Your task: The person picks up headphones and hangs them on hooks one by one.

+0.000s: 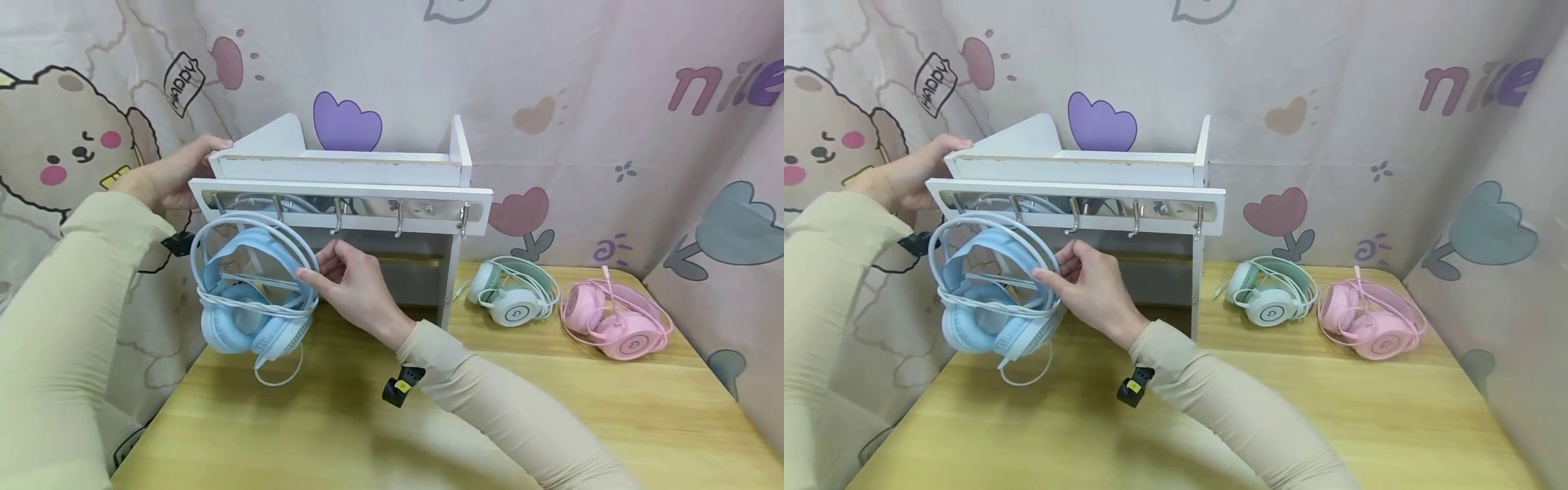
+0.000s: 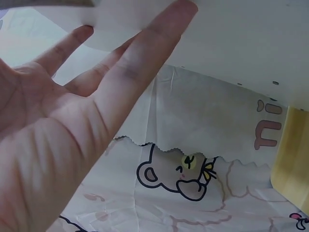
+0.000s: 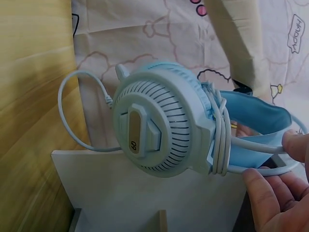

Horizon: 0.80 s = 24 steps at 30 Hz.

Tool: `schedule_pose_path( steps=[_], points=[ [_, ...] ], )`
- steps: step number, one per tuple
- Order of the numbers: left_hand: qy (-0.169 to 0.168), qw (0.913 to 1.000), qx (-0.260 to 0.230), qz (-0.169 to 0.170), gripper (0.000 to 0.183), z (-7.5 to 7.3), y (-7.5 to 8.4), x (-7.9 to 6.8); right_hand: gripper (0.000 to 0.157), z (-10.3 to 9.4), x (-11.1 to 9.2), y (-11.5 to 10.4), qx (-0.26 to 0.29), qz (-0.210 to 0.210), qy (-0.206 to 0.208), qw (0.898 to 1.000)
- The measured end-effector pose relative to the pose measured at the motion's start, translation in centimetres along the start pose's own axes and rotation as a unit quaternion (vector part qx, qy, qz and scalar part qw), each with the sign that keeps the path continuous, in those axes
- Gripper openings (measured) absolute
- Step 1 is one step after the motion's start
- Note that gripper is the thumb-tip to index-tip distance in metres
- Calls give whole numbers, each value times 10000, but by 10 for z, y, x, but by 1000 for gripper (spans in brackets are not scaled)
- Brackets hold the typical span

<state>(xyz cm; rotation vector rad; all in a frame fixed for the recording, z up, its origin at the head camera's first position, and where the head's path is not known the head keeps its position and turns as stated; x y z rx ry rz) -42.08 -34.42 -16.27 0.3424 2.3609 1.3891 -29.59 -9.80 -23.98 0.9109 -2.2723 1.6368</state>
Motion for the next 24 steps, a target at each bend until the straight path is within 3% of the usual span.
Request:
schedule_pose_path(
  steps=[10,16,20,24],
  points=[
    [38,10000,80,-22,57,0,0,2,28,1,1,16,64,260,-146,9995],
    [64,9999,-2,-128,55,0,-2,0,31,1,-2,19,-61,282,-492,9984],
    [67,9997,93,-216,58,0,-3,0,34,-9,-10,25,-274,341,-718,9965],
    [64,9996,-26,-264,59,0,-5,-1,27,-26,-22,36,-573,406,-861,9938]
  ],
)
Point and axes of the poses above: each hand's wrist, its own x-axis towards the middle knuckle, its own z-axis out of the palm, y = z × x, the point moved 9 cm from there along x, towards the middle knuckle, and after that the axes turned 1 degree about -y, right-handed, at the moved point
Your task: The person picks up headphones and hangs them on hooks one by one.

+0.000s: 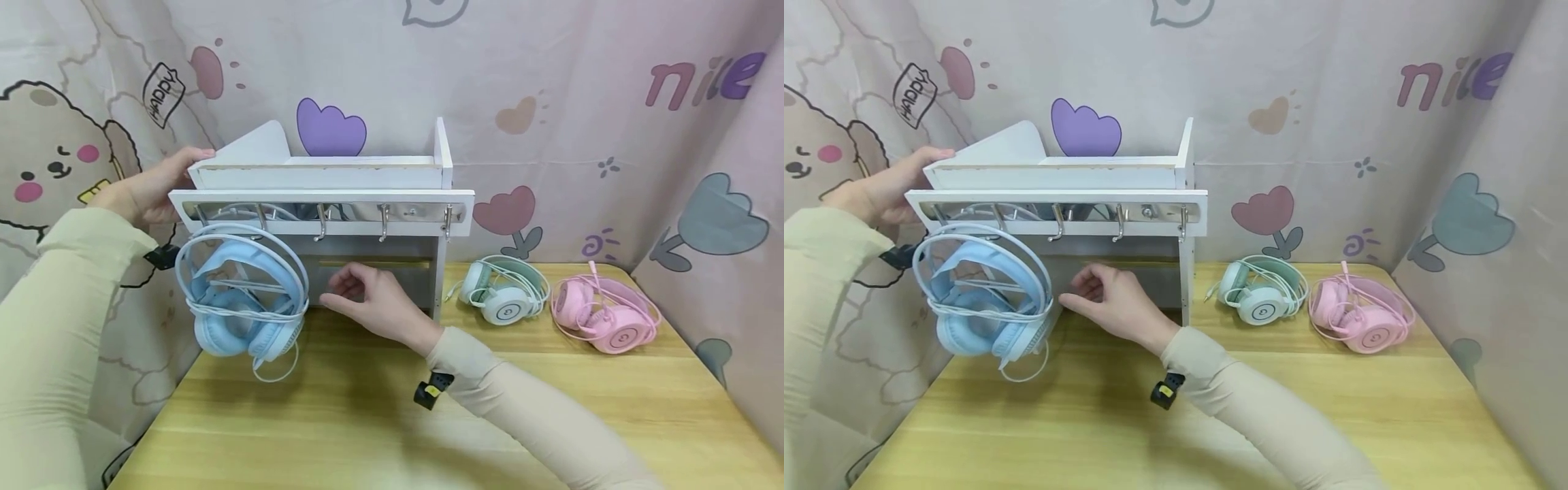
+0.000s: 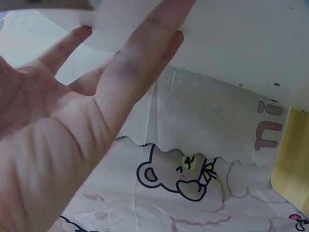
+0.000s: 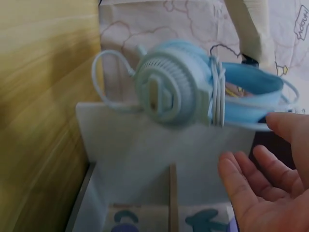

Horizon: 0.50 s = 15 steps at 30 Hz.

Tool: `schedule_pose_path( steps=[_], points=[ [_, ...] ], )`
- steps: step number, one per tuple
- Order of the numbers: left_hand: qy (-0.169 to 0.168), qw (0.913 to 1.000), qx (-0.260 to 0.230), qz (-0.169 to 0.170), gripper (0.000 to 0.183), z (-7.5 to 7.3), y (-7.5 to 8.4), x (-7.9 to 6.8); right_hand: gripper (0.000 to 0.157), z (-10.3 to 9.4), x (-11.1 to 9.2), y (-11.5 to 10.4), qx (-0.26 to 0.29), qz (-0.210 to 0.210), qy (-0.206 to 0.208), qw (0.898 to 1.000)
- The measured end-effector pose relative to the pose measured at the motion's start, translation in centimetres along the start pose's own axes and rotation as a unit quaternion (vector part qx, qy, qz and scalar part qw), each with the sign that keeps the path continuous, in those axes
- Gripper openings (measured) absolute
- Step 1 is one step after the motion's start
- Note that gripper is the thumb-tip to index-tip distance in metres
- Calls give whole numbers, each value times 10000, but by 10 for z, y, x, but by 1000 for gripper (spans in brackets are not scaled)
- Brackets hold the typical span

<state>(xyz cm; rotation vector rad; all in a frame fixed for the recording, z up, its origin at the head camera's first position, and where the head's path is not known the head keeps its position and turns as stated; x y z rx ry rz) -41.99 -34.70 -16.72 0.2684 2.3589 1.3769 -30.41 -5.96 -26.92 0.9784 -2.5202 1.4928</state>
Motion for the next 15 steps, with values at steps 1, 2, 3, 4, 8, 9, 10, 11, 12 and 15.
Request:
schedule_pose_path(
  steps=[1,2,3,4,8,9,10,11,12,15],
  points=[
    [3,10000,-18,5,59,1,-1,0,25,-4,-4,3,-74,23,-18,10000],
    [-11,10000,-17,25,60,1,-1,0,22,-8,-7,7,-158,69,-25,9998],
    [-7,10000,-31,23,60,2,-2,0,21,-13,-11,10,-242,116,-25,9996],
    [3,10000,-18,26,60,2,-3,0,19,-18,-14,13,-301,153,-21,9994],
    [16,10000,37,67,60,2,-3,0,16,-40,-25,26,-445,274,7,9986],
    [23,10000,37,67,59,2,-3,0,15,-45,-27,29,-422,303,-2,9986],
    [34,10000,45,74,58,2,-3,-1,15,-50,-29,32,-390,318,-35,9987],
    [39,9999,38,84,58,1,-2,-1,14,-54,-31,34,-384,337,-84,9987],
    [37,9999,23,95,58,1,-2,-1,14,-57,-33,36,-366,360,-159,9986],
    [8,9999,-78,104,56,2,-1,-1,15,-63,-42,39,-411,427,-522,9969]
  ],
)
Point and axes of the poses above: each hand's wrist, its own x-axis towards the middle knuckle, its own z-axis out of the palm, y = z × x, the point moved 9 cm from there along x, towards the middle knuckle, and after that the axes turned 1 degree about -y, right-handed, at the moved point
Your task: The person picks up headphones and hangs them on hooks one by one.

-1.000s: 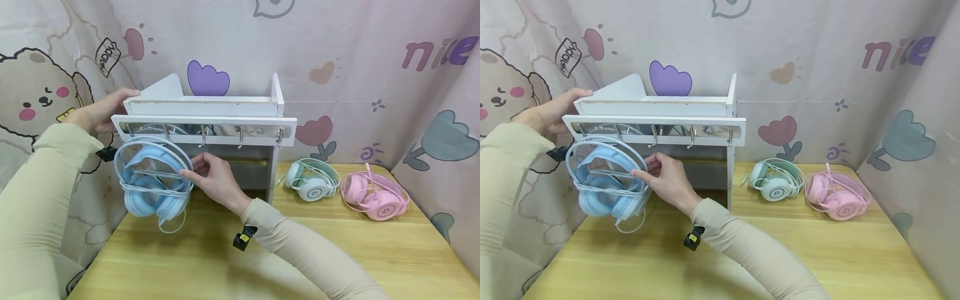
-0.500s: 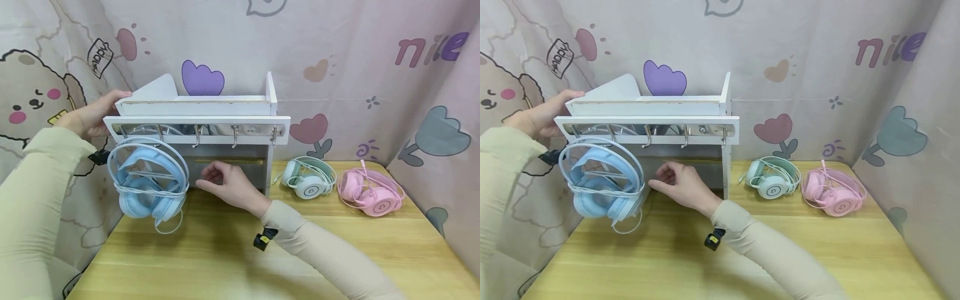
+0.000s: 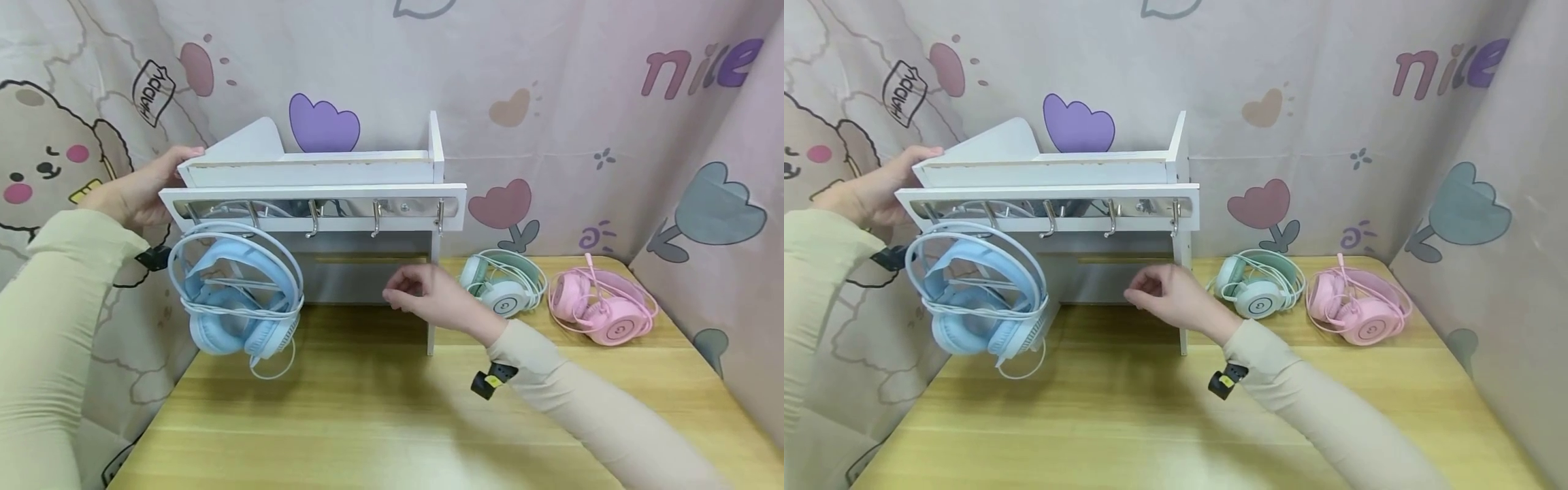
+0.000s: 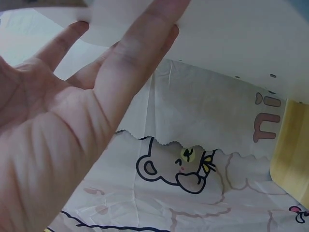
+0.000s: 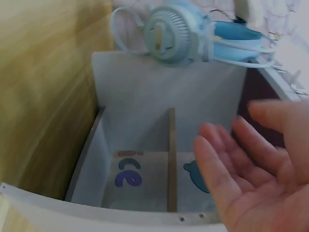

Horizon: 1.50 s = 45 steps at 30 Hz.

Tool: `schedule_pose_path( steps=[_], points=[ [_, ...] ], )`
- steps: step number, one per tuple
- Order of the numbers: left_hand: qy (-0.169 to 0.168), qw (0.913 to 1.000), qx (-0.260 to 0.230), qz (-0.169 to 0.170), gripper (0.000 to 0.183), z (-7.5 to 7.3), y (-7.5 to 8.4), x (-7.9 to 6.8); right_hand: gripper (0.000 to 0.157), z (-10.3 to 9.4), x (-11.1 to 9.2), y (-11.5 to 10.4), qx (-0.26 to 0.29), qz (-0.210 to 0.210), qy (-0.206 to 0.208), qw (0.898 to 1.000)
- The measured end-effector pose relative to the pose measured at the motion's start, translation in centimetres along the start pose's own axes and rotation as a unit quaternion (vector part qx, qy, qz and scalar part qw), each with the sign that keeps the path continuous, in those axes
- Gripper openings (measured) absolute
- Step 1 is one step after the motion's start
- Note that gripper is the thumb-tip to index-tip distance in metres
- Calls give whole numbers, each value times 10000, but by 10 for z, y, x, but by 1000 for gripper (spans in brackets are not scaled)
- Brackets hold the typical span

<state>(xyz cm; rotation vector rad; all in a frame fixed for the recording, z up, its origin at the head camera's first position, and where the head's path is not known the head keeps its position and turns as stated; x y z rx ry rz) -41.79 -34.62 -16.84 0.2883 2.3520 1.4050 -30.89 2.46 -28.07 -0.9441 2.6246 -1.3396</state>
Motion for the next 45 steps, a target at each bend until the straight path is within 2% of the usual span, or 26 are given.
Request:
schedule_pose_path(
  steps=[4,11,15,23,30,35,40,45],
  points=[
    [-40,9998,-182,15,54,-1,0,-1,15,-7,-10,1,-296,-22,-243,9993],
    [29,9998,-171,-51,54,-4,-3,-3,12,-27,-22,-3,-694,-346,-21,9970],
    [45,9999,-140,-42,54,-5,-6,-3,12,-42,-26,5,-708,-224,-59,9972],
    [-73,10000,-63,-7,56,-3,-5,-3,6,-92,-44,13,-1035,-189,517,9931],
    [-94,9999,-47,6,56,-2,-4,-2,10,-132,-49,40,-1428,326,948,9847],
    [-95,9999,101,-15,56,0,-3,0,15,-147,-50,54,-1755,522,1105,9769],
    [-142,9999,41,72,57,2,0,1,17,-161,-47,71,-1721,803,1320,9729],
    [-205,9995,139,180,56,1,3,1,23,-173,-43,90,-1782,1113,1246,9697]
  ],
)
Point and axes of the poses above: each hand's wrist, its own x-axis towards the middle knuckle, its own z-axis out of the palm, y = z × x, the point moved 9 cm from there along x, towards the middle knuckle, and after that the axes turned 1 degree about -y, right-handed, at the moved point
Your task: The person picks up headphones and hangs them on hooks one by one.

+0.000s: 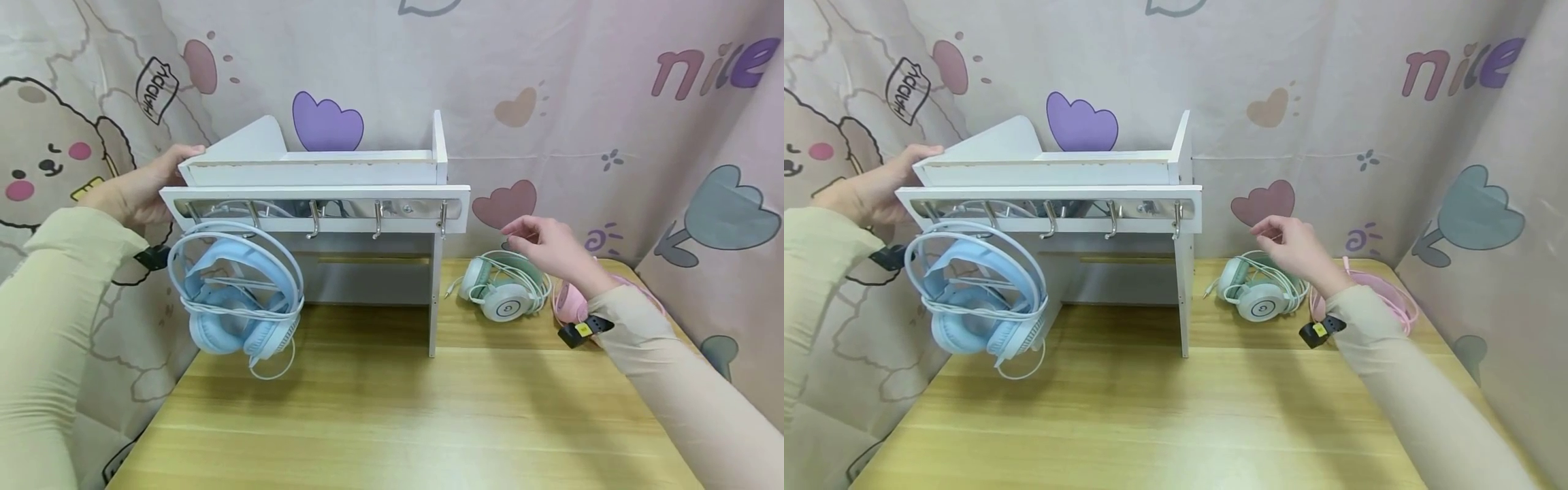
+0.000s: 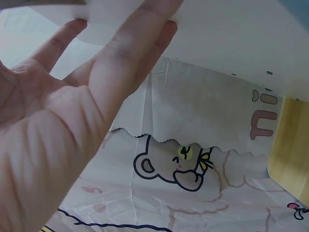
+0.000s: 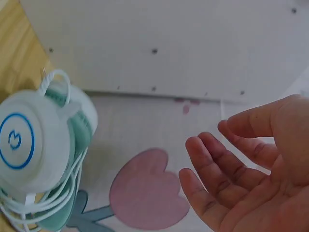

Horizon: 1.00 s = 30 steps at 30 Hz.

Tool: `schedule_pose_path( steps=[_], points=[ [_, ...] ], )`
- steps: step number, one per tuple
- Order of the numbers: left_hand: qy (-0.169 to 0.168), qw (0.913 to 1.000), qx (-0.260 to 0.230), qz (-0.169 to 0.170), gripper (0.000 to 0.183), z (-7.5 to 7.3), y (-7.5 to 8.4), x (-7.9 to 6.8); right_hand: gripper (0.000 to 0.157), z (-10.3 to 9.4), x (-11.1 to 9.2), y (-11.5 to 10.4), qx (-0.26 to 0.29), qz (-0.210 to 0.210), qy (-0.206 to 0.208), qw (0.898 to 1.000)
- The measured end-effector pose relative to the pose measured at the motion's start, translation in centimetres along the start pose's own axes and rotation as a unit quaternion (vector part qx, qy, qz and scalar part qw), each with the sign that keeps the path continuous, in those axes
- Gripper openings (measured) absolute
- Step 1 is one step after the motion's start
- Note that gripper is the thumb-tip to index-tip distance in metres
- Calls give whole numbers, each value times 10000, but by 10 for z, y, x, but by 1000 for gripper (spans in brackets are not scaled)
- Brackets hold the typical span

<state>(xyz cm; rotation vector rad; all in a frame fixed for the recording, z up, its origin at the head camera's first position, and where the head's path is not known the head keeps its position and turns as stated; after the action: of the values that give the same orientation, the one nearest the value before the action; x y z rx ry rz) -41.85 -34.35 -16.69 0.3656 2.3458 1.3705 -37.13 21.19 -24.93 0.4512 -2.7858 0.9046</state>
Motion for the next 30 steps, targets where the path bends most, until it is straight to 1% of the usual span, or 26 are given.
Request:
schedule_pose_path(
  steps=[3,9,17,22,26,30],
  points=[
    [21,10000,-9,0,56,-1,0,0,26,-1,7,12,-61,148,-34,9999],
    [63,9997,-231,-40,57,0,-2,-1,31,0,18,33,-197,378,-123,9990],
    [75,9996,-275,-45,57,0,-2,-3,35,11,28,58,-186,811,-381,9958],
    [178,9995,-245,-96,57,-1,-3,-3,37,15,34,68,-249,935,-428,9944],
    [190,9995,-222,-101,59,1,-4,-2,43,21,38,79,-321,1090,-607,9917],
    [220,9994,-197,-163,62,2,-6,-1,48,27,41,90,-516,1222,-829,9877]
  ],
)
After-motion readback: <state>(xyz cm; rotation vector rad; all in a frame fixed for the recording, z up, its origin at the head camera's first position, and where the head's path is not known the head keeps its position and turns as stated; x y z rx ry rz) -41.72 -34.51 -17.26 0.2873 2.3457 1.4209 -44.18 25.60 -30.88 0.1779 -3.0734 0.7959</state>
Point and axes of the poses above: each hand's wrist, its own x-axis towards the middle knuckle, its own z-axis out of the palm, y = z × x, the point moved 9 cm from there along x, towards the middle knuckle, and after that the axes turned 1 degree about -y, right-handed, at the moved point
